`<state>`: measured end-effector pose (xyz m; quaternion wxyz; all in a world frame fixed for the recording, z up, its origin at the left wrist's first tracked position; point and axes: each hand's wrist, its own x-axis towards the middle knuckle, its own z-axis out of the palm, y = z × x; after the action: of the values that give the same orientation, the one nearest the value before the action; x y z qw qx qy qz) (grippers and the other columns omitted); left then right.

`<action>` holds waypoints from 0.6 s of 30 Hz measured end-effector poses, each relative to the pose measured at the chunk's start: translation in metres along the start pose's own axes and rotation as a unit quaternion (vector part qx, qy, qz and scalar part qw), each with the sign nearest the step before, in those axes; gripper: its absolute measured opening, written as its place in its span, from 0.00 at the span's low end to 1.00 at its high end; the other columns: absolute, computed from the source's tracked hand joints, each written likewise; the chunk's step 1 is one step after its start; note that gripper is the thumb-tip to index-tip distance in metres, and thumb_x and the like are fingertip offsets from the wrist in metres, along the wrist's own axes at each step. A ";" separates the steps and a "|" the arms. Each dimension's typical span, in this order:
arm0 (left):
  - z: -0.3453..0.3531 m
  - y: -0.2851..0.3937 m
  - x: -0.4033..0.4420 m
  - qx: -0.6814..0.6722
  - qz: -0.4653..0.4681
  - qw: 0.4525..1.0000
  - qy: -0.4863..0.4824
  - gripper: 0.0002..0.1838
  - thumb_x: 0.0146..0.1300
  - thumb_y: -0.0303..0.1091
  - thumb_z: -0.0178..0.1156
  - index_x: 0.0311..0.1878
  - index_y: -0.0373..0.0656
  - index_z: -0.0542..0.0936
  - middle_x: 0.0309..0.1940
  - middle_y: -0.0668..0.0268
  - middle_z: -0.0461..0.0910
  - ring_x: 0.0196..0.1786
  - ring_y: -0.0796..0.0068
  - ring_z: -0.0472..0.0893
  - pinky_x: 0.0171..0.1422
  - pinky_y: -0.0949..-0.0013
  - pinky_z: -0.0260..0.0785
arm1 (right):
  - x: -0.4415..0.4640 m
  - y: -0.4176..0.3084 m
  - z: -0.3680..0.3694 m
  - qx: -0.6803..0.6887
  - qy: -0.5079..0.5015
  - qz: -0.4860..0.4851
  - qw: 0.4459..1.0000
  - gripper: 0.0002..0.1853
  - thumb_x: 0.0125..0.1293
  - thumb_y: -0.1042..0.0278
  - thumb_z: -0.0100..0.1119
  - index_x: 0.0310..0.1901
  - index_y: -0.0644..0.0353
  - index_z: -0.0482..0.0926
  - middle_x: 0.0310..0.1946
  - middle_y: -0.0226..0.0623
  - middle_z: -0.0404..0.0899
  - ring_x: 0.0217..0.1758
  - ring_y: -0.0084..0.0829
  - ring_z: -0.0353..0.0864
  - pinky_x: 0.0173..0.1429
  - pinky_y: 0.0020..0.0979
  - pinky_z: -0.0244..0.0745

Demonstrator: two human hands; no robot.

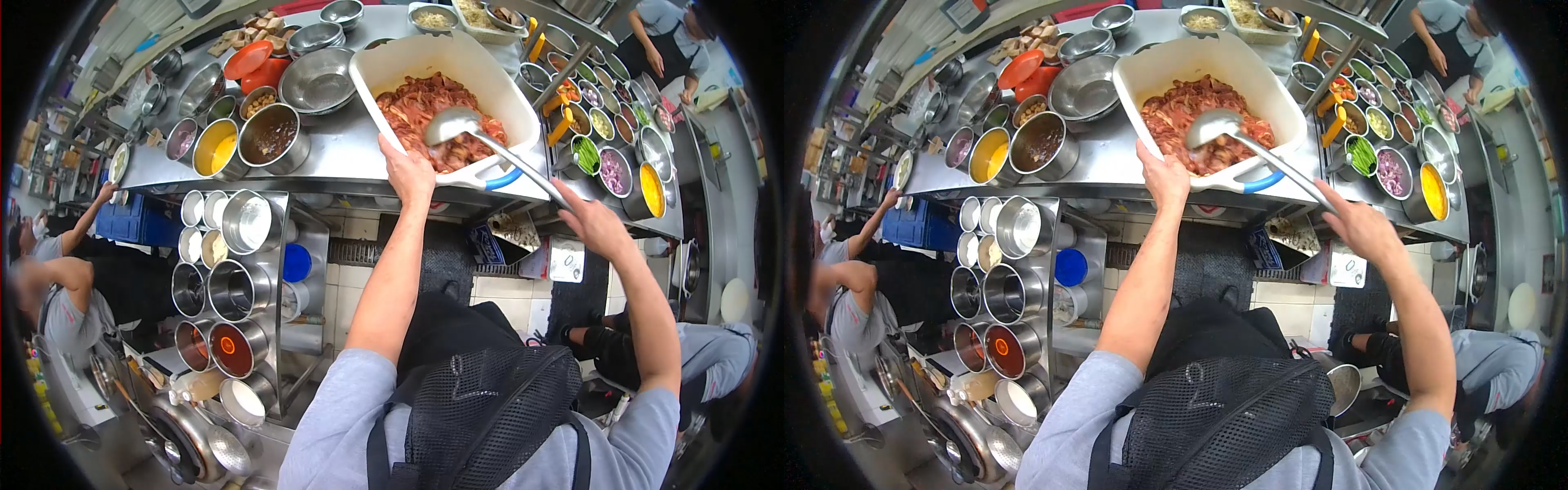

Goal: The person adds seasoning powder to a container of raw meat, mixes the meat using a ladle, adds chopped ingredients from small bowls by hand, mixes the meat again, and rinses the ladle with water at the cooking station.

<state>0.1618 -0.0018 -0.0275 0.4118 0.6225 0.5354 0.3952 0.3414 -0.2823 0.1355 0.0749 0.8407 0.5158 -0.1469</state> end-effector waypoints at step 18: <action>-0.006 0.002 0.001 0.021 0.009 1.000 -0.021 0.41 0.66 0.25 0.54 0.80 0.29 0.50 0.53 0.32 0.81 0.55 0.31 0.82 0.63 0.44 0.73 | 0.040 -0.062 -0.098 -0.219 -0.051 -0.009 0.974 0.34 0.77 0.58 0.60 0.81 0.38 0.61 0.38 0.46 0.88 0.44 0.45 0.91 0.51 0.49 0.86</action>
<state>0.1573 -0.0006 -0.0239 0.4066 0.6436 0.5294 0.3744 0.3202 -0.1928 0.2165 0.2824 0.7904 0.5386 -0.0741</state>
